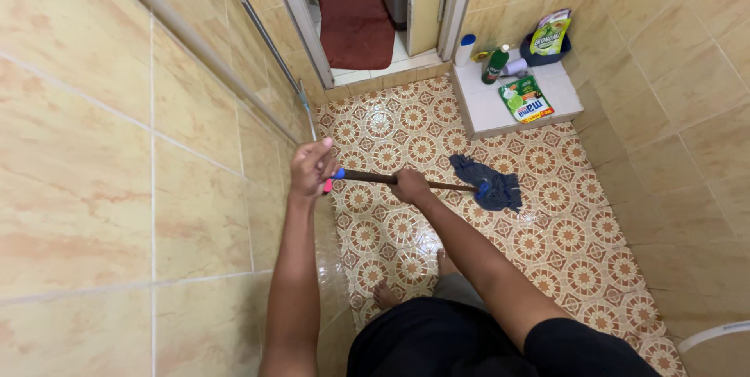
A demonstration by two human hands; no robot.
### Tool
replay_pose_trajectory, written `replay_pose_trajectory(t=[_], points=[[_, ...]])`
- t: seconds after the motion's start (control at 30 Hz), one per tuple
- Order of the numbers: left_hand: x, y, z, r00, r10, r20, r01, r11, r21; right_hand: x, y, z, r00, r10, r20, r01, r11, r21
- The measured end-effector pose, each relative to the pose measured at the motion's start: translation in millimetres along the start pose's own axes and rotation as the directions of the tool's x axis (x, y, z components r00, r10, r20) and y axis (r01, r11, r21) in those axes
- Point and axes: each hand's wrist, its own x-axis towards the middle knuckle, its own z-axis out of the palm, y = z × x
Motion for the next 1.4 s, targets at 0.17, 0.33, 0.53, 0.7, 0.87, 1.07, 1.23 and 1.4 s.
replay_pose_trajectory(t=[0.17,0.33,0.53,0.7,0.87,1.07,1.23,1.4], points=[[31.4,-58.8,31.5,0.999,-0.054,-0.003,0.055,0.998,0.018,-2.4,67.9,-19.8,0.988,0.139,0.067,-0.137,0.99,-0.033],[56.4,-143.6,85.1,0.971,-0.235,-0.041,0.238,0.967,0.092,-29.9,148.5,-50.5,0.974,0.226,0.018,-0.223,0.969,-0.107],[30.6,-235.4,156.5,0.792,-0.512,-0.332,0.599,0.758,0.259,-87.9,219.1,-75.4,0.895,0.427,0.13,-0.396,0.894,-0.207],[-13.9,-291.7,160.3,0.923,-0.352,-0.153,0.384,0.844,0.375,-119.5,224.3,-64.8,0.829,0.559,-0.009,-0.539,0.795,-0.279],[-16.0,-251.7,105.1,0.872,-0.339,-0.354,0.461,0.814,0.355,-98.3,179.0,-24.8,0.833,0.552,-0.031,-0.538,0.796,-0.276],[-20.7,-122.1,21.9,0.835,-0.023,-0.55,0.162,0.965,0.205,-24.7,73.2,14.8,0.962,0.27,-0.021,-0.269,0.943,-0.196],[-50.6,19.2,7.0,0.783,0.231,-0.578,0.005,0.926,0.376,14.9,-53.8,29.2,0.986,0.115,0.124,-0.103,0.99,-0.099],[-66.7,89.3,-3.4,0.783,0.389,-0.486,-0.315,0.921,0.229,22.3,-144.5,37.6,0.999,-0.048,0.025,0.048,0.998,-0.026]])
